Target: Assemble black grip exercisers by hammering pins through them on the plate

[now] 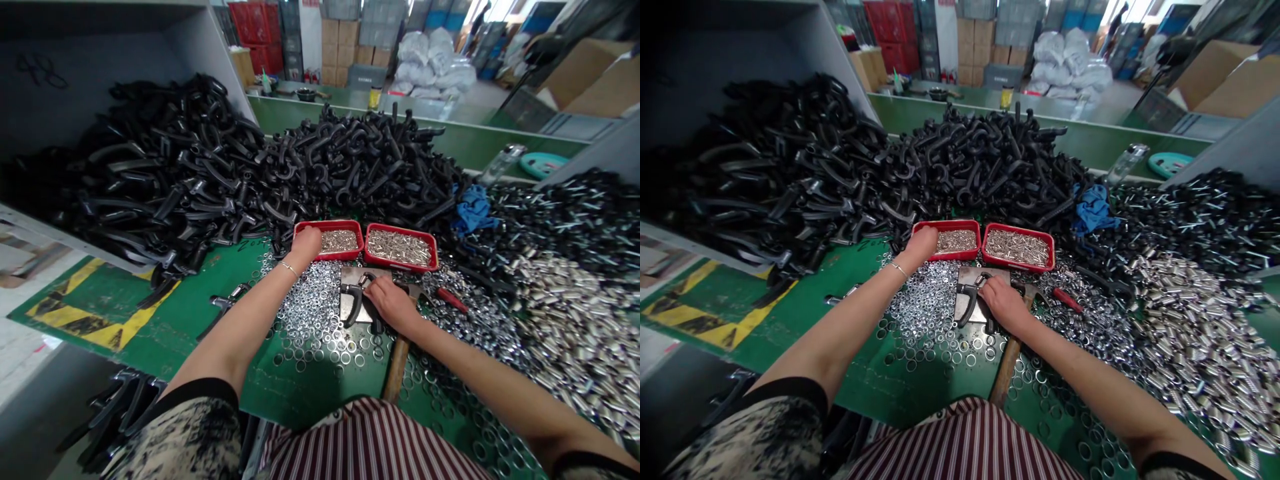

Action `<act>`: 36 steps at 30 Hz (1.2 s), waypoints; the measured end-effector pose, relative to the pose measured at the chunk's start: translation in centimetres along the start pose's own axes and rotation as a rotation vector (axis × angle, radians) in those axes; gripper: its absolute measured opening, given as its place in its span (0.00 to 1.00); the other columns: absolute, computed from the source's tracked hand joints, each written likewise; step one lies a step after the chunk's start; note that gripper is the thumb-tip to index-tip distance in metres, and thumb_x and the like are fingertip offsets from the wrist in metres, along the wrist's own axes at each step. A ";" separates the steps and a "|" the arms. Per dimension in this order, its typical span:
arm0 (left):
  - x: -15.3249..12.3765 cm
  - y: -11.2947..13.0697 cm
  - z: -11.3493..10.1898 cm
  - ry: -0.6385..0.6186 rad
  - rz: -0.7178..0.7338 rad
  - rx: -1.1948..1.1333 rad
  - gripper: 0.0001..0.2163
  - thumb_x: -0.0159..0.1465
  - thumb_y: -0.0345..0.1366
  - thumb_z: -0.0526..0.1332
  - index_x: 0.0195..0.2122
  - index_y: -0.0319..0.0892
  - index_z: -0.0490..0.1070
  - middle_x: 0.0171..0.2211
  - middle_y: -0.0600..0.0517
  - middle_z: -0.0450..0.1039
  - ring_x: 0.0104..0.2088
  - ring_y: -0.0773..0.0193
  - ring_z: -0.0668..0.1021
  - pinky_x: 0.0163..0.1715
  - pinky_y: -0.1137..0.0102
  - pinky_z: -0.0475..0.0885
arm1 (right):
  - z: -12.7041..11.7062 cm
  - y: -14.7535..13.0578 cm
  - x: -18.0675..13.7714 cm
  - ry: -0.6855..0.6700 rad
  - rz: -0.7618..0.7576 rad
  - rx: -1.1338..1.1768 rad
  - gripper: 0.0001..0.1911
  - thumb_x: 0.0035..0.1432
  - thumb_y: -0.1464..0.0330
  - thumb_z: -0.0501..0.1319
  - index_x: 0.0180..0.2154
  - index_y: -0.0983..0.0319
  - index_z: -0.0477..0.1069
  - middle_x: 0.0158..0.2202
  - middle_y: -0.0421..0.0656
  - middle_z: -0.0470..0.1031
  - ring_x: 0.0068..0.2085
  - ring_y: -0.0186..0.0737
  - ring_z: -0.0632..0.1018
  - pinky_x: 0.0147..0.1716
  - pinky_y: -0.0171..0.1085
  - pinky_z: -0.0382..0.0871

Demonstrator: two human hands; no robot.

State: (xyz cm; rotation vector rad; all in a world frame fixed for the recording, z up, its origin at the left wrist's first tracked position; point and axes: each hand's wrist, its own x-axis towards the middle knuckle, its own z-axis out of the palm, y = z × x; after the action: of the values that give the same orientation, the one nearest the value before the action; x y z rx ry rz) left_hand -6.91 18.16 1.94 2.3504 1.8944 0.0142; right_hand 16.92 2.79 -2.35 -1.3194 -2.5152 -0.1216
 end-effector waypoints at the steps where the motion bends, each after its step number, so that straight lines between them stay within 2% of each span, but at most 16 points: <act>1: -0.1 0.0 0.0 -0.001 0.000 0.000 0.15 0.66 0.21 0.51 0.49 0.24 0.74 0.46 0.30 0.76 0.50 0.49 0.80 0.50 0.64 0.74 | 0.0 0.2 0.1 0.004 0.015 0.011 0.16 0.72 0.64 0.50 0.36 0.62 0.72 0.36 0.50 0.74 0.40 0.47 0.73 0.40 0.43 0.71; 3: -0.2 -0.1 0.0 0.005 0.003 -0.003 0.15 0.66 0.21 0.51 0.49 0.24 0.74 0.46 0.30 0.75 0.50 0.48 0.80 0.50 0.64 0.74 | 0.1 0.5 0.2 0.011 0.040 0.031 0.16 0.72 0.64 0.51 0.36 0.62 0.72 0.36 0.50 0.74 0.40 0.47 0.73 0.42 0.43 0.71; 8: -0.4 -0.3 0.2 0.046 0.006 -0.017 0.17 0.67 0.22 0.49 0.53 0.26 0.71 0.54 0.28 0.70 0.50 0.51 0.79 0.50 0.65 0.74 | 0.0 0.6 0.4 0.010 0.023 0.028 0.17 0.73 0.64 0.49 0.36 0.62 0.73 0.36 0.50 0.74 0.41 0.48 0.74 0.41 0.44 0.71; 15: 0.0 -0.5 0.6 0.022 -0.002 -0.040 0.17 0.67 0.22 0.48 0.49 0.25 0.74 0.48 0.30 0.74 0.50 0.51 0.79 0.51 0.66 0.73 | -0.6 0.1 0.7 -0.070 -0.073 -0.089 0.17 0.73 0.66 0.49 0.36 0.63 0.72 0.36 0.51 0.74 0.41 0.49 0.73 0.39 0.44 0.70; 23: 0.1 -0.6 0.7 0.025 0.012 -0.059 0.17 0.67 0.22 0.47 0.50 0.25 0.74 0.49 0.31 0.74 0.51 0.53 0.79 0.52 0.66 0.73 | 0.3 0.2 0.6 -0.042 -0.013 -0.014 0.17 0.73 0.65 0.48 0.35 0.61 0.71 0.35 0.51 0.74 0.41 0.50 0.72 0.40 0.45 0.69; 28: -0.1 -0.6 0.6 0.033 0.013 -0.067 0.17 0.67 0.21 0.47 0.50 0.25 0.73 0.49 0.31 0.74 0.51 0.53 0.79 0.53 0.66 0.73 | 0.4 0.4 0.6 -0.063 -0.033 -0.024 0.17 0.73 0.65 0.48 0.36 0.61 0.71 0.36 0.50 0.74 0.41 0.49 0.72 0.42 0.45 0.69; 33: -0.4 -0.5 0.3 0.043 0.007 -0.076 0.18 0.67 0.21 0.48 0.50 0.26 0.74 0.51 0.31 0.74 0.52 0.53 0.79 0.53 0.66 0.73 | -0.2 0.3 1.0 -0.073 -0.042 -0.013 0.16 0.72 0.65 0.50 0.36 0.62 0.73 0.35 0.50 0.74 0.40 0.48 0.73 0.42 0.44 0.70; 36: -0.1 -0.4 0.3 0.037 -0.003 -0.074 0.18 0.66 0.21 0.48 0.50 0.25 0.74 0.49 0.30 0.75 0.51 0.50 0.79 0.52 0.65 0.74 | -1.1 0.3 1.3 -0.099 -0.104 0.027 0.15 0.72 0.66 0.51 0.41 0.62 0.75 0.38 0.49 0.76 0.42 0.47 0.74 0.44 0.44 0.71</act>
State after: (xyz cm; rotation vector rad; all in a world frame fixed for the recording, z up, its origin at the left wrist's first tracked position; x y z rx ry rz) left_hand -7.32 18.07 1.58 2.3148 1.8798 0.1268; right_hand 16.76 3.75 -0.91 -1.2129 -2.6586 -0.0460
